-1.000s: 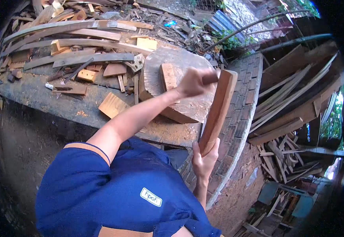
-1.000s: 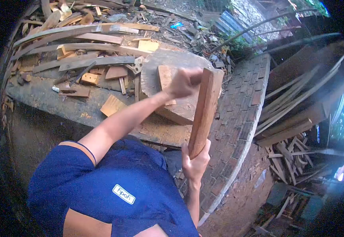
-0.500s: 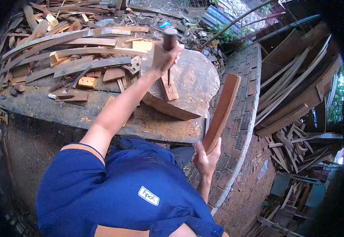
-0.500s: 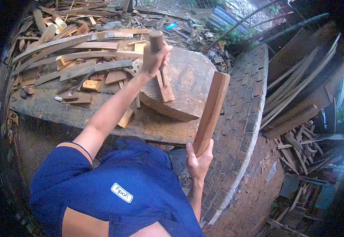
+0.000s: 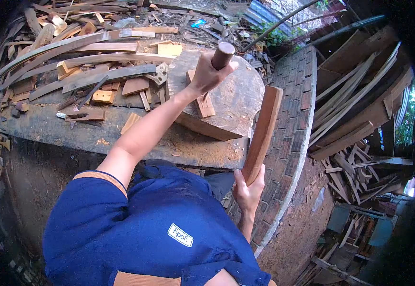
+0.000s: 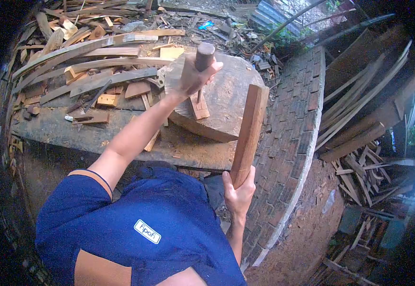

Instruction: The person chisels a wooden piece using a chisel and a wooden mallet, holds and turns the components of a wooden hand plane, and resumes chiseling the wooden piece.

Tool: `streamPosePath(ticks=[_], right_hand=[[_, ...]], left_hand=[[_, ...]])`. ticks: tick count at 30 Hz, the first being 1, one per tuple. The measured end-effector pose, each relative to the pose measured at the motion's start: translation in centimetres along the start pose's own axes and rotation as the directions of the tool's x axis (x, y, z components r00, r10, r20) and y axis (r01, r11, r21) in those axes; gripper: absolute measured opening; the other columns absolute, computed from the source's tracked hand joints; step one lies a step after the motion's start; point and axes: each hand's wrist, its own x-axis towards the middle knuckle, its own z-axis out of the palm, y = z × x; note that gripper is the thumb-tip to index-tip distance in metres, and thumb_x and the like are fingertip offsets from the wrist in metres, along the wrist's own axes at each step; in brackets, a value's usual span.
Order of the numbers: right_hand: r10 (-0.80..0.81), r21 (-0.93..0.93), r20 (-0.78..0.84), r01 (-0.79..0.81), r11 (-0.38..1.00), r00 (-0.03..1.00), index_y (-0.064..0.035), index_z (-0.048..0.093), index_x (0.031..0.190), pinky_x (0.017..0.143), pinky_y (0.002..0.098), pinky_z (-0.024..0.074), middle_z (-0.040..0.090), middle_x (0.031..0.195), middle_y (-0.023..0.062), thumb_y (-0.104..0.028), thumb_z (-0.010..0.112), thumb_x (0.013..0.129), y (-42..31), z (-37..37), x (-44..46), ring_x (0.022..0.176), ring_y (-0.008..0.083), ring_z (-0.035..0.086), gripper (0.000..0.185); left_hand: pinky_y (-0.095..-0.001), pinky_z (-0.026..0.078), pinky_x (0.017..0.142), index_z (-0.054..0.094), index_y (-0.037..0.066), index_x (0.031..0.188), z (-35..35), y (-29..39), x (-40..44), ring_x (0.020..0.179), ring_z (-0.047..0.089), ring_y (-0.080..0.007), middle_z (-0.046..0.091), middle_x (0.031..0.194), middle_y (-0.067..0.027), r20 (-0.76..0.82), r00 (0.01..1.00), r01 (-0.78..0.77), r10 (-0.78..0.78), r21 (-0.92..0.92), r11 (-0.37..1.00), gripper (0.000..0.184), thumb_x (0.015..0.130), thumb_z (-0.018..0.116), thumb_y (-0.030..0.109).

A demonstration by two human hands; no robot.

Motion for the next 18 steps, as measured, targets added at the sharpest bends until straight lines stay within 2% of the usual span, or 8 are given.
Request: streamPosePath(ticks=[5, 7, 8, 10, 12, 13, 16, 18], right_hand=[[-0.003, 0.015, 0.026, 0.002, 1.000, 1.000, -0.0008, 0.049, 0.108, 0.070, 0.0318, 0.0475, 0.059, 0.079, 0.0108, -0.017, 0.072, 0.078, -0.2, 0.2, 0.5, 0.072, 0.0184, 0.056, 0.041], [-0.120, 0.002, 0.040, 0.120, 0.993, 0.992, -0.0030, 0.045, 0.103, 0.048, 0.0238, 0.0404, 0.048, 0.074, 0.0008, -0.008, 0.068, 0.081, 0.0, 0.5, 0.9, 0.056, 0.0081, 0.049, 0.032], [-0.120, 0.002, 0.044, 0.120, 0.993, 0.992, -0.0030, 0.045, 0.103, 0.048, 0.0238, 0.0404, 0.048, 0.074, 0.0008, -0.008, 0.068, 0.081, -0.2, 0.6, 1.0, 0.056, 0.0081, 0.049, 0.032], [-0.051, -0.011, 0.032, 0.051, 0.999, 0.998, -0.0015, 0.049, 0.108, 0.069, 0.0327, 0.0483, 0.060, 0.079, 0.0112, -0.018, 0.073, 0.077, -1.4, 0.6, 1.3, 0.071, 0.0191, 0.057, 0.043], [-0.049, 0.017, 0.035, 0.049, 0.999, 0.998, -0.0005, 0.049, 0.110, 0.067, 0.0341, 0.0493, 0.062, 0.082, 0.0123, -0.021, 0.074, 0.075, -3.9, -0.2, 1.9, 0.070, 0.0201, 0.059, 0.047], [-0.224, -0.052, -0.007, 0.223, 0.973, 0.975, 0.0015, 0.050, 0.111, 0.065, 0.0313, 0.0499, 0.061, 0.082, 0.0113, -0.023, 0.074, 0.074, -4.1, -1.0, 2.8, 0.068, 0.0188, 0.059, 0.050], [-0.237, 0.185, -0.215, 0.278, 0.943, 0.947, 0.0039, 0.048, 0.119, 0.053, 0.0230, 0.0413, 0.054, 0.074, 0.0042, -0.014, 0.064, 0.078, -8.4, -2.9, 2.8, 0.054, 0.0115, 0.050, 0.047], [-0.454, 0.230, -0.348, 0.544, 0.807, 0.820, 0.0002, 0.041, 0.126, 0.040, 0.0222, 0.0415, 0.051, 0.068, 0.0029, -0.008, 0.059, 0.084, -9.6, -2.7, 3.4, 0.047, 0.0083, 0.047, 0.047]], left_hand=[[-0.0284, 0.035, 0.048, 0.054, 0.003, 0.062, 0.1, -0.3, 0.1, 0.054, 0.044, -0.0045, 0.050, 0.055, 0.0037, -0.007, 0.999, 0.033, -0.033, 0.035, 0.999, 0.030, 0.077, 0.074, 0.019], [-0.0277, 0.036, 0.048, 0.058, 0.001, 0.066, 0.2, 0.1, -0.1, 0.054, 0.045, -0.0044, 0.052, 0.056, 0.0027, 0.029, 0.999, -0.019, 0.017, 0.050, 0.999, 0.025, 0.077, 0.073, 0.018], [-0.0277, 0.036, 0.048, 0.058, 0.001, 0.066, 0.4, 0.3, -0.3, 0.054, 0.045, -0.0044, 0.052, 0.056, 0.0027, 0.026, 1.000, -0.017, 0.016, 0.052, 0.998, 0.025, 0.077, 0.073, 0.018], [-0.0279, 0.038, 0.049, 0.062, 0.000, 0.069, 1.2, 0.8, -0.7, 0.055, 0.047, -0.0045, 0.055, 0.057, 0.0010, 0.033, 0.989, -0.144, 0.142, 0.071, 0.987, 0.020, 0.076, 0.072, 0.015], [-0.0284, 0.045, 0.053, 0.067, 0.002, 0.084, 1.9, 1.6, -1.2, 0.059, 0.056, -0.0068, 0.064, 0.066, -0.0051, 0.088, 0.975, -0.211, 0.205, 0.058, 0.976, 0.016, 0.074, 0.072, 0.014], [-0.0290, 0.047, 0.055, 0.067, 0.003, 0.087, 2.3, 0.8, -1.4, 0.059, 0.058, -0.0093, 0.066, 0.069, -0.0071, 0.140, 0.968, -0.224, 0.210, 0.090, 0.970, 0.018, 0.074, 0.072, 0.015], [-0.0312, 0.050, 0.058, 0.068, 0.005, 0.092, 2.9, 1.6, -2.4, 0.061, 0.064, -0.0168, 0.068, 0.074, -0.0114, 0.261, 0.931, -0.295, 0.256, 0.125, 0.947, 0.024, 0.071, 0.073, 0.015], [-0.0347, 0.052, 0.060, 0.069, 0.008, 0.092, 3.5, 1.7, -3.1, 0.067, 0.068, -0.0247, 0.068, 0.077, -0.0134, 0.297, 0.917, -0.317, 0.267, 0.138, 0.938, 0.027, 0.068, 0.076, 0.019]])
